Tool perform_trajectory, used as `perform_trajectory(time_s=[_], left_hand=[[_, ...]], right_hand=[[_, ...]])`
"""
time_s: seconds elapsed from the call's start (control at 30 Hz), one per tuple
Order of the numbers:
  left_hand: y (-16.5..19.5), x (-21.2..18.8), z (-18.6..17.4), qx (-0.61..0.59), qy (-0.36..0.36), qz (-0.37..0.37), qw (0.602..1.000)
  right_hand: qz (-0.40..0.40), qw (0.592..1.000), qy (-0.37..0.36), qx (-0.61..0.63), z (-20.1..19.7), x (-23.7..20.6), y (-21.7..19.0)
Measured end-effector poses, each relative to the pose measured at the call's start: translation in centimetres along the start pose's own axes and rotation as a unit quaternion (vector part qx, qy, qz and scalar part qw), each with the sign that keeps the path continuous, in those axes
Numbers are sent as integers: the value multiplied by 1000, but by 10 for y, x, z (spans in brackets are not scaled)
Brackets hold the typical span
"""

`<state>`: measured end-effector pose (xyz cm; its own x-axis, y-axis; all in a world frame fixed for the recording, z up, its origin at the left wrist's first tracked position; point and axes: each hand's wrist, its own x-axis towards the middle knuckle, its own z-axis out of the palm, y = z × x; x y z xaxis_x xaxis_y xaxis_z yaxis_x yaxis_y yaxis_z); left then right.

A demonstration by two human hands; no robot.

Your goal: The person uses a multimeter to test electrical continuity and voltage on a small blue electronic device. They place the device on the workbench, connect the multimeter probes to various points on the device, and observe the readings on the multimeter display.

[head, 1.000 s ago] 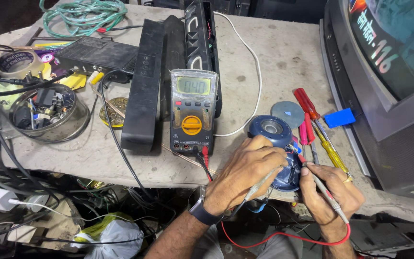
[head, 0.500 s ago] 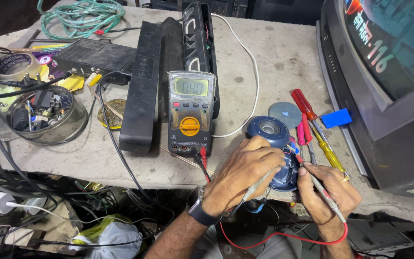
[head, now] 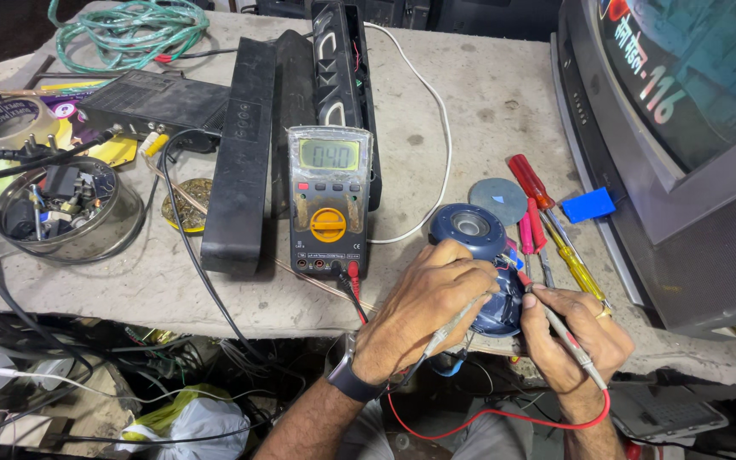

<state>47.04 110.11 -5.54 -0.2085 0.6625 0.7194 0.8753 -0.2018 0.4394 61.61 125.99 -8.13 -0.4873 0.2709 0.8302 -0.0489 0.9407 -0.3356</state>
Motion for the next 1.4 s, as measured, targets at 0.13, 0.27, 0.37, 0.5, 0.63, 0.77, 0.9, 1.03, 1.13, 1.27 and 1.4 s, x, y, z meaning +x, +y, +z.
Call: perform_trajectory(time_s=[0.13,0.27,0.37,0.5,0.63,0.77,0.9,1.03,1.13,1.27,1.4], left_hand=[[0,1,0,1,2,-1,1000],[0,0,0,-1,-4,-2,1000],[1,0,0,-1,-1,-5,1000],[1,1,1,0,2,-3,1000],[2,1,-1,-2,-5,-6,1000],[2,2,-2,-2,-3,3,1000],[2,2,-1,0,-9,1,1000],[0,3,2,7,-8,4,1000],[-2,3,4,10,-11,3,1000],[-3,4,7,20,-17,10,1000],[-2,4,7,20,-26,11,999]], right_hand=[[-2,1000,1,-2,0,0,0],[1,1000,0,0,0,-1,1],[4,1000,0,2,0,-1,2],[15,1000,3,-2,1,-2,3],[16,1000,4,0,1,-3,4],[17,1000,4,7,1,-3,3],[17,1000,2,-1,0,-2,3],[14,1000,5,1,0,-1,2],[9,1000,4,2,-1,1,1],[-4,1000,7,6,-3,3,1],[-8,1000,4,11,-4,3,2]])
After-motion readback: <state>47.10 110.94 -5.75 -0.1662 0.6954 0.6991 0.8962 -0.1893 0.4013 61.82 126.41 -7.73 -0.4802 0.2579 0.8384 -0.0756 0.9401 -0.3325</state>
